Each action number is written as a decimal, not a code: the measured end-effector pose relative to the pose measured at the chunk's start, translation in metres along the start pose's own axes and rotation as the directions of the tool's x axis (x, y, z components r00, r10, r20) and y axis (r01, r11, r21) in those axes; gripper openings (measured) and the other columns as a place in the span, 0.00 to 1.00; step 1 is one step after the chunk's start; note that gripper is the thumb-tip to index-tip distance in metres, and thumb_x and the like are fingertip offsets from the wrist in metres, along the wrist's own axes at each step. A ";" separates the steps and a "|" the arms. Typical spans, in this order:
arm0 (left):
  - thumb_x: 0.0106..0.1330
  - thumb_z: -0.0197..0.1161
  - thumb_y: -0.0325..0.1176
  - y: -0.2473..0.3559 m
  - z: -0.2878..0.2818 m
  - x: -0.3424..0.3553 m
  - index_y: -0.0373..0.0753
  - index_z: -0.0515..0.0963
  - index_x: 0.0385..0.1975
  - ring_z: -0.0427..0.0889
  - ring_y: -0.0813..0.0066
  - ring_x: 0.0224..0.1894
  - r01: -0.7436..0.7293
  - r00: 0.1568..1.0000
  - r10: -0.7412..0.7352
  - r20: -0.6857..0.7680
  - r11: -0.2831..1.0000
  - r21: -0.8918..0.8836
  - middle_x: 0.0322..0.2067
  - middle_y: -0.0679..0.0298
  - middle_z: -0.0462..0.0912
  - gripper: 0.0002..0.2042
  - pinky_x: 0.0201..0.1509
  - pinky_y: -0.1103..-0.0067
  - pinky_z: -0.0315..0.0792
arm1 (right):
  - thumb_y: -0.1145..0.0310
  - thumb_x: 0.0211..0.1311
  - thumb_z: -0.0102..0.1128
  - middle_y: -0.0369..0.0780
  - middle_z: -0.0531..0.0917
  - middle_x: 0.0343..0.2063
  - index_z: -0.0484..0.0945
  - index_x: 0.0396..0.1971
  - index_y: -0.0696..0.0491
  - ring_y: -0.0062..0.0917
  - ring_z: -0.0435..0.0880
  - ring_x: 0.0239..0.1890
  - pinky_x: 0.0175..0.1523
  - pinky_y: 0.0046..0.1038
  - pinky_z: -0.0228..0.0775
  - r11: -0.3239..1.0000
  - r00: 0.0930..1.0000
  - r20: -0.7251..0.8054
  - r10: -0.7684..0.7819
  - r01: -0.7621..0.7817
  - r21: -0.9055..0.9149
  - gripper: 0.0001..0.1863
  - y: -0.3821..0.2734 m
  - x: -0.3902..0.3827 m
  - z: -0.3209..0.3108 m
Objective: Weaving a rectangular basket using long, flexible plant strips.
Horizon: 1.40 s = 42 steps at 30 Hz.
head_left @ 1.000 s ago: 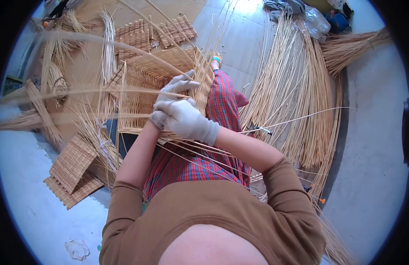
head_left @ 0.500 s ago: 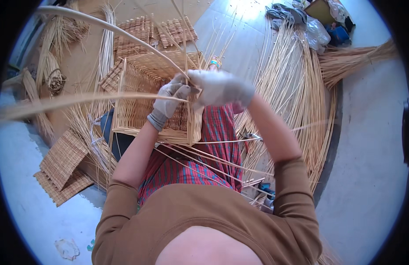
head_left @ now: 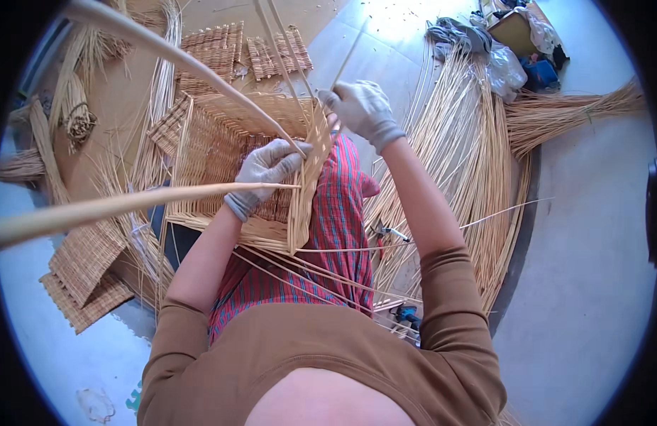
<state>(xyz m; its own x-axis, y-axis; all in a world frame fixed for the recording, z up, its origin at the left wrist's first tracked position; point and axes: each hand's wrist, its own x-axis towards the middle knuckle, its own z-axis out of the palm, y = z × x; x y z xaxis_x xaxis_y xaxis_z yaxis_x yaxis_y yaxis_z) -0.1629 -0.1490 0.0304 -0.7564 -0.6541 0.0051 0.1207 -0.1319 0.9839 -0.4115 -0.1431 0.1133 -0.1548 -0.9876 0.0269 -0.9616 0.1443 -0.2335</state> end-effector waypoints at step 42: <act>0.81 0.52 0.48 0.002 -0.004 0.016 0.36 0.74 0.65 0.74 0.74 0.65 -0.001 1.000 -0.002 0.030 0.994 0.106 0.60 0.61 0.80 0.24 0.74 0.73 0.62 | 0.50 0.55 0.79 0.35 0.81 0.30 0.75 0.50 0.61 0.21 0.81 0.31 0.32 0.27 0.74 0.078 0.832 0.216 0.510 -0.295 0.952 0.34 0.005 -0.010 0.099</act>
<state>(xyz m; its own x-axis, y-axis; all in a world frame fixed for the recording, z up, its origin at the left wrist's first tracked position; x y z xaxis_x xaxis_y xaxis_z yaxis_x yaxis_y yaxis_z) -0.1723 -0.1624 0.0312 -0.7756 -0.6312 0.0087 0.0532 -0.0516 0.9972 -0.3919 -0.1385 0.0160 -0.5704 -0.7619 -0.3067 0.1868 0.2433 -0.9518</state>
